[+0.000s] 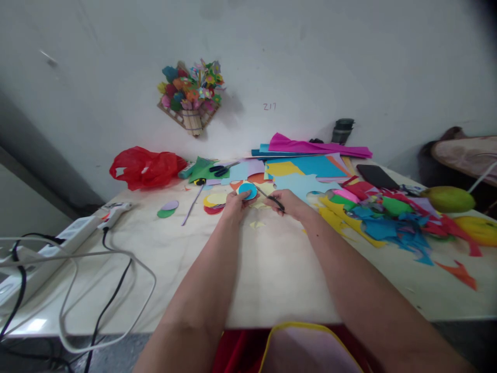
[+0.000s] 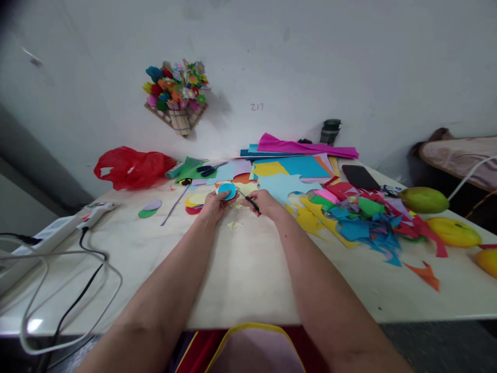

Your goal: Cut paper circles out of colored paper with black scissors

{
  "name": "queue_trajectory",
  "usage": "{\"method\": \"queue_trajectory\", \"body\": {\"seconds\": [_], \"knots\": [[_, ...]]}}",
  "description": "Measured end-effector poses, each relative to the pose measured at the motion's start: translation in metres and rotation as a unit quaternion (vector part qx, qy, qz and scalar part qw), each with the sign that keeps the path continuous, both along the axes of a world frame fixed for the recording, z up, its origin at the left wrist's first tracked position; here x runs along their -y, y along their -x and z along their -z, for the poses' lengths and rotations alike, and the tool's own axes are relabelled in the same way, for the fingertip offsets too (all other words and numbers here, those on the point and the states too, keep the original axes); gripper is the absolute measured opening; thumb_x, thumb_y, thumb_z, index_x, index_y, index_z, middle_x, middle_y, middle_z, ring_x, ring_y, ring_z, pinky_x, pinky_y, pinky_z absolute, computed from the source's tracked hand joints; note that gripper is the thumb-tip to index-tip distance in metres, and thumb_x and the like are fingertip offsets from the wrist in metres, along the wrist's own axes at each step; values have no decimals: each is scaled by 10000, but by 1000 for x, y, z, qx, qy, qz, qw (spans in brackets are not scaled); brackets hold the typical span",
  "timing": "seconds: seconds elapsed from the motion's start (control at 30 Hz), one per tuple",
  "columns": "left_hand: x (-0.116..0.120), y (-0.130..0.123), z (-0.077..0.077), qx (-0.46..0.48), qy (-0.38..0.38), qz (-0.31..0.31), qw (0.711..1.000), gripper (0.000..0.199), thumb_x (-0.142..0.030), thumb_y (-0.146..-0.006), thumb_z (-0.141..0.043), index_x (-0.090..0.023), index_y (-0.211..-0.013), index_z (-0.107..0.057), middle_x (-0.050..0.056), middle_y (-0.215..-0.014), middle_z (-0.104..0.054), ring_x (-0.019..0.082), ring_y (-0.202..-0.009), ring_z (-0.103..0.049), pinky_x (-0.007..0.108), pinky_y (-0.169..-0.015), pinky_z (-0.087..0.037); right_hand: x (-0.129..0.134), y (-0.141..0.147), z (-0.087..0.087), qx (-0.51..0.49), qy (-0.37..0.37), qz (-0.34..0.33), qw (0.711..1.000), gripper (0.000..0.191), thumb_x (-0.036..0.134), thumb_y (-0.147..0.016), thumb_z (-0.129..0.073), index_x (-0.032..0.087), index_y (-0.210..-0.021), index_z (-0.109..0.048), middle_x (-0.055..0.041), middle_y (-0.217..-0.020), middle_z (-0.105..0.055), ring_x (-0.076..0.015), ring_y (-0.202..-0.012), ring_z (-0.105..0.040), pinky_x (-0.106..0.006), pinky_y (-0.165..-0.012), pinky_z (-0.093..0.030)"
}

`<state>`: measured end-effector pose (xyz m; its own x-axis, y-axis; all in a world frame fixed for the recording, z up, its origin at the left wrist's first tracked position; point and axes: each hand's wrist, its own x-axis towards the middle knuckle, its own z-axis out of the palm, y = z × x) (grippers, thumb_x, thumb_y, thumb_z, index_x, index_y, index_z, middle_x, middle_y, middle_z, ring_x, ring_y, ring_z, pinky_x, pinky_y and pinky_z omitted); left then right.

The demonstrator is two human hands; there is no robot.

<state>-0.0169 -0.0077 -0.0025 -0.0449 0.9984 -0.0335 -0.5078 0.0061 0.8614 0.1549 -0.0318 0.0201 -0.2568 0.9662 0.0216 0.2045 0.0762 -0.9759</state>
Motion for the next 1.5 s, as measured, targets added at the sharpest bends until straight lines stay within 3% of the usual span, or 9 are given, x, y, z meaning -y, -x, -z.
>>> {"method": "queue_trajectory", "body": {"seconds": [0.17,0.37,0.5,0.73,1.0,1.27,1.5], "knots": [[-2,1,2,-2,-4,0,1000,84,-77,-701,-688,-93,-782,-673,100,-770,-720,245,-832,-731,306,-736,-612,0,0,0,-8,3,12,1000,333,344,-628,-835,153,-592,-564,46,-411,-455,-56,-356,-364,-213,-352,-274],[1,2,1,-15,-21,37,999,170,-116,-658,-757,-81,-810,-689,154,-828,-734,295,-911,-723,376,-826,-606,-3,-6,1,-46,15,42,998,313,358,-647,-831,155,-670,-594,29,-446,-523,-68,-358,-424,-205,-345,-301],[4,2,0,-32,-23,70,997,216,-137,-617,-800,-82,-793,-688,151,-803,-736,301,-853,-731,393,-783,-613,-9,-10,6,-63,5,66,996,329,358,-649,-829,155,-770,-600,-4,-543,-614,-86,-391,-511,-197,-345,-258],[6,-1,0,-83,-39,142,986,241,-165,-574,-834,-93,-760,-698,138,-744,-737,316,-827,-732,390,-747,-608,-10,-7,4,-142,-9,80,987,476,292,-519,-881,177,-872,-584,28,-599,-620,-96,-492,-546,-214,-467,-389],[9,-4,1,-124,-47,199,971,301,-188,-542,-858,-106,-797,-720,132,-761,-745,317,-812,-733,396,-740,-599,-8,-4,1,-152,-21,71,986,514,286,-483,-862,186,-919,-609,52,-620,-588,-112,-569,-569,-249,-575,-449],[9,-5,1,-117,-54,188,974,331,-230,-525,-874,-103,-785,-712,123,-749,-739,292,-749,-731,377,-704,-600,-5,1,-4,-155,-15,92,984,503,254,-492,-845,190,-928,-604,52,-591,-599,-110,-546,-550,-247,-565,-450],[4,-5,5,-93,-54,142,984,305,-269,-555,-869,-106,-754,-705,109,-737,-736,261,-739,-723,362,-712,-594,-15,3,10,-160,-45,111,980,469,204,-543,-799,196,-974,-616,52,-598,-622,-117,-564,-579,-247,-582,-478]]}}
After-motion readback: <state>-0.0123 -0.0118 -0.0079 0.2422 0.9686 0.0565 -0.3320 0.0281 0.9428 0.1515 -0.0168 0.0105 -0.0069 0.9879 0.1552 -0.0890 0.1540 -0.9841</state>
